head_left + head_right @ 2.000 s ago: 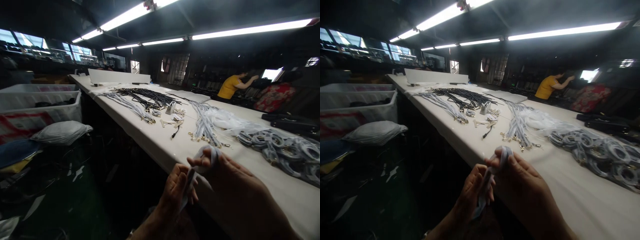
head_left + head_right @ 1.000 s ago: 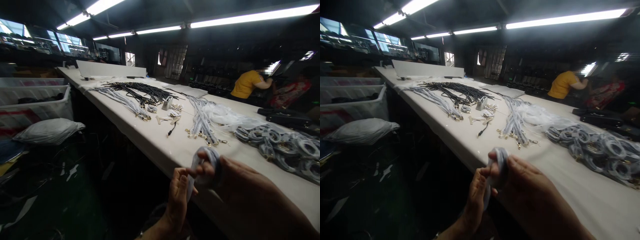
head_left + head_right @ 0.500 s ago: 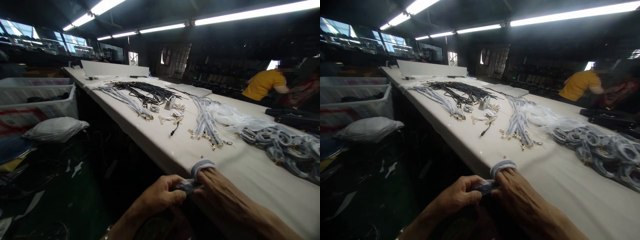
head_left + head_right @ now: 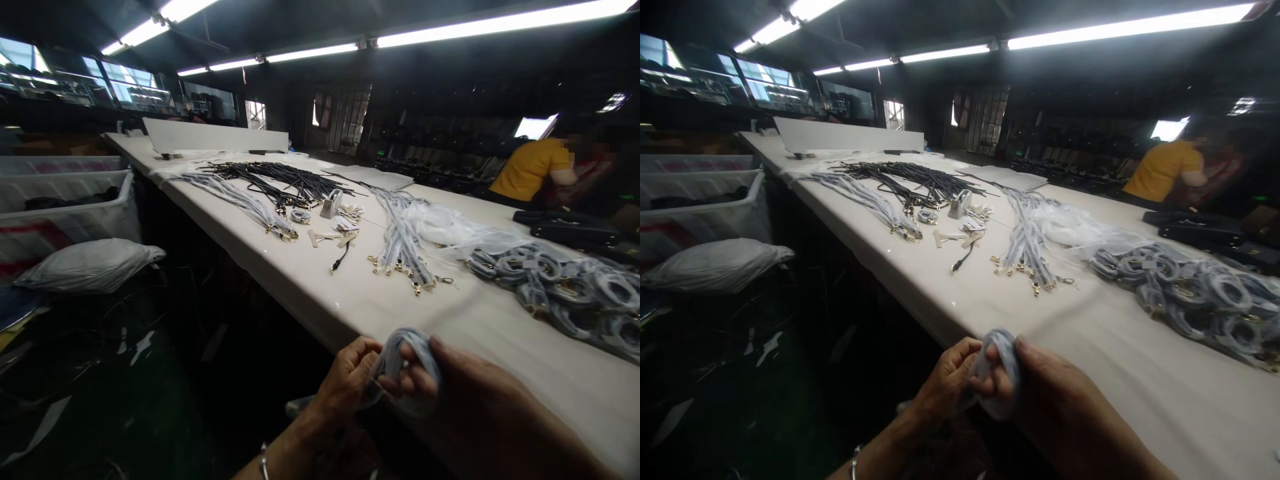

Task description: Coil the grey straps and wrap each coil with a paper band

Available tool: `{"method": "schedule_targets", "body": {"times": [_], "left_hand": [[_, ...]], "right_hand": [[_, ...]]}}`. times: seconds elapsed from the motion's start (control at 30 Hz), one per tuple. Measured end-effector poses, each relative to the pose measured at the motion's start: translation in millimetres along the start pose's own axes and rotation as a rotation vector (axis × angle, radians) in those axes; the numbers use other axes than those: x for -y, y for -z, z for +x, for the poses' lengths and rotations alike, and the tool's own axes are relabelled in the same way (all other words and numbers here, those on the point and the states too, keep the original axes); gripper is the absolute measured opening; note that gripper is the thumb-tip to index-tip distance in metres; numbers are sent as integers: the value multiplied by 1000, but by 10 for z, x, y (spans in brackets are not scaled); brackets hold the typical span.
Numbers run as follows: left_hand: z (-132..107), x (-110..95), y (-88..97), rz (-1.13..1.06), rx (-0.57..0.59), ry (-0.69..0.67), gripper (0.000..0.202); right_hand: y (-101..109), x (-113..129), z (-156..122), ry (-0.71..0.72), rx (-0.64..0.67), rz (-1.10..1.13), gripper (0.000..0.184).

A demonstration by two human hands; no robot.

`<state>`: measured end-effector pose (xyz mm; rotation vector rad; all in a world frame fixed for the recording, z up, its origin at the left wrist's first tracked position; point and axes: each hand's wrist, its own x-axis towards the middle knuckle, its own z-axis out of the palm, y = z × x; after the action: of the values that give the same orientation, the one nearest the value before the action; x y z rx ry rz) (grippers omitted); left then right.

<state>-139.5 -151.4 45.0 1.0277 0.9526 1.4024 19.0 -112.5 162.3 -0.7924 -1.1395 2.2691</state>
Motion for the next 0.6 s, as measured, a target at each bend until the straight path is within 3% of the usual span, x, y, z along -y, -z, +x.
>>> {"method": "schedule_targets", "body": {"times": [0.1, 0.17, 0.27, 0.43, 0.53, 0.6], "left_hand": [[-120, 120, -179, -79, -54, -85, 54], [-179, 103, -270, -87, -48, -121, 53], [-182, -16, -358, -163, -20, -34, 47], [-81, -217, -316, -367, 116, 213, 36], [-79, -293, -196, -177, 112, 254, 31], [-105, -328, -119, 17, 107, 193, 30]], "right_hand": [[-30, 197, 54, 84, -69, 66, 38], [-27, 271, 84, 205, -161, -13, 39], [23, 223, 127, 423, -243, -250, 35], [189, 24, 219, 769, -1, -1133, 20], [299, -39, 314, 897, 102, -1562, 14], [365, -83, 380, 885, 147, -1695, 19]]}}
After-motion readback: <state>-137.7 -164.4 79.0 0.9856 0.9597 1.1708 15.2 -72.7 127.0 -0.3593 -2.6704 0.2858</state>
